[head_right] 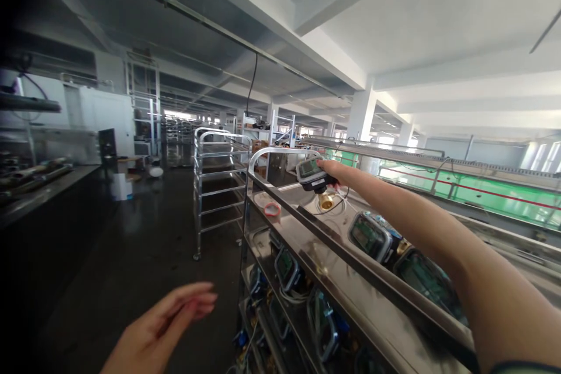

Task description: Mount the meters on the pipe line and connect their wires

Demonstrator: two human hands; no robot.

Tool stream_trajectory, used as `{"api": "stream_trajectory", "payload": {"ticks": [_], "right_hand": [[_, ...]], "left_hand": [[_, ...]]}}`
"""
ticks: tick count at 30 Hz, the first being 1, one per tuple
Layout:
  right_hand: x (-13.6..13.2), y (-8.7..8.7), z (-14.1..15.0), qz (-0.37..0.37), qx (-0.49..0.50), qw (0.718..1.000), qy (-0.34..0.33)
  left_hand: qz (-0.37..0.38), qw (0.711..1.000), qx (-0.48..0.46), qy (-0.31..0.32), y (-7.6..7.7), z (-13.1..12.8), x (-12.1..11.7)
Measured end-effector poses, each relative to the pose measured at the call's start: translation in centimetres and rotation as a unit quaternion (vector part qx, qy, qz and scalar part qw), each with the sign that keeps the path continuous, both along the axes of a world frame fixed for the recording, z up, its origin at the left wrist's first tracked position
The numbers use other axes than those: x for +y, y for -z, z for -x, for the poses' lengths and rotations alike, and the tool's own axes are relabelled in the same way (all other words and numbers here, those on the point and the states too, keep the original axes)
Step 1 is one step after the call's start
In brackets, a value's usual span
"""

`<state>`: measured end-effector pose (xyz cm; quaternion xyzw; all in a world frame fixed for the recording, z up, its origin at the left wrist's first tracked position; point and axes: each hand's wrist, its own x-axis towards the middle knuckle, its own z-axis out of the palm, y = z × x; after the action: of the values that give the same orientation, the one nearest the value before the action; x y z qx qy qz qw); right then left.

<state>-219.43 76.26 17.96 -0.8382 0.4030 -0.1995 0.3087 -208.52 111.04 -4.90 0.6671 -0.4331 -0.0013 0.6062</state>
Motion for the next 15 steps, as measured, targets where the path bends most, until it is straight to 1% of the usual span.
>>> {"api": "stream_trajectory", "payload": {"ticks": [2,4,6,8,10,12,13,15], "right_hand": [[2.1,-1.2,0.6,0.002,-0.019,1.000,-0.020],[4.5,-2.0,1.2,0.010,-0.038,0.998,-0.042],[7.2,-2.4,1.8,0.012,-0.052,0.996,-0.071],[9.7,-2.5,2.2,0.009,-0.058,0.993,-0.103],[11.8,-2.4,2.4,0.010,-0.049,0.990,-0.132],[13.4,-1.9,2.4,0.012,-0.031,0.987,-0.158],[14.0,-1.7,2.4,0.013,-0.021,0.985,-0.171],[15.2,-0.9,2.5,0.019,-0.010,0.981,-0.194]], "left_hand": [[0.047,0.997,0.031,0.059,-3.5,0.6,-2.6],[0.077,0.988,0.081,0.106,-6.6,1.6,-4.5],[0.098,0.972,0.168,0.132,-9.4,2.8,-5.6],[0.119,0.945,0.261,0.155,-11.6,3.8,-6.3],[0.138,0.914,0.329,0.194,-13.2,4.4,-6.7],[0.141,0.887,0.370,0.237,-14.3,4.8,-6.8],[0.142,0.877,0.385,0.248,-14.5,4.9,-6.9],[0.137,0.868,0.407,0.247,-14.4,5.1,-6.9]]}}
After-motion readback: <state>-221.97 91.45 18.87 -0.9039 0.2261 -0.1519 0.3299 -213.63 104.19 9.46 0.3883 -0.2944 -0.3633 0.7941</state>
